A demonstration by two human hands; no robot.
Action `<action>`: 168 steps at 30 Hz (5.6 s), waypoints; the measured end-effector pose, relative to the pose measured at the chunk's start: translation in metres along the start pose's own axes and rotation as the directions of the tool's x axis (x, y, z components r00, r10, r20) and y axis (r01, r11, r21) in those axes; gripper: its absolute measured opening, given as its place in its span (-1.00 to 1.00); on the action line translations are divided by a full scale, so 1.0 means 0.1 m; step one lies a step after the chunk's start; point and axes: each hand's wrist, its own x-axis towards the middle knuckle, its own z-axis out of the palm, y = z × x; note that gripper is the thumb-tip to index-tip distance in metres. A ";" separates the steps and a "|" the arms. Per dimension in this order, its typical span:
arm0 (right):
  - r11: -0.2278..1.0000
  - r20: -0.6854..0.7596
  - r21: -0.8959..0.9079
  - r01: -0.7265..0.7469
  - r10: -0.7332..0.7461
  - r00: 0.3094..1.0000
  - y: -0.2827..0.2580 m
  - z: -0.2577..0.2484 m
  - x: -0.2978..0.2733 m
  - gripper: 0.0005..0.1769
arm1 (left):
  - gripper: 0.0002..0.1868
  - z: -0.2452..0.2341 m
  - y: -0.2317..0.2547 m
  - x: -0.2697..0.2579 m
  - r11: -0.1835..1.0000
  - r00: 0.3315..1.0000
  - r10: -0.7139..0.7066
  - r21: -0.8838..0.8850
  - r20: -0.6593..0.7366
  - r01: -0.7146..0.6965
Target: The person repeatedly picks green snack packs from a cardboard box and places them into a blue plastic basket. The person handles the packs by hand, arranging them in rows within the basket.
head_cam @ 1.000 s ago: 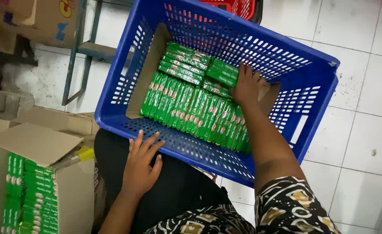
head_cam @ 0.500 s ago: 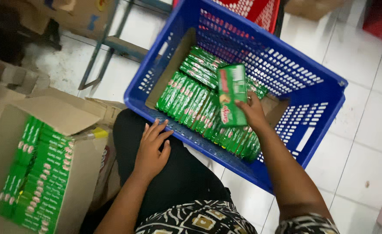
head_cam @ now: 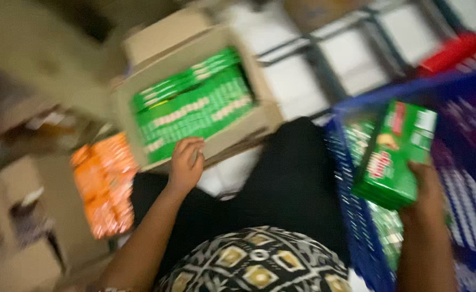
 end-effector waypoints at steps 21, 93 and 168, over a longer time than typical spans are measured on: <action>0.735 0.860 -0.377 0.564 0.051 0.507 1.22 3.79 -0.79 -0.23 | -0.41 -0.91 -0.82 -0.96 0.786 0.788 -0.611 0.054 -0.073 0.615; 0.702 -0.122 -0.696 -0.154 0.095 0.988 1.34 -1.37 0.60 -0.59 | -0.45 1.73 2.32 0.60 0.912 0.283 0.303 -0.191 0.910 -0.363; 0.577 0.042 0.817 0.012 -0.082 0.996 -0.16 -0.07 0.44 -0.56 | -0.75 0.37 0.89 0.37 0.930 0.975 0.063 -0.367 0.212 0.019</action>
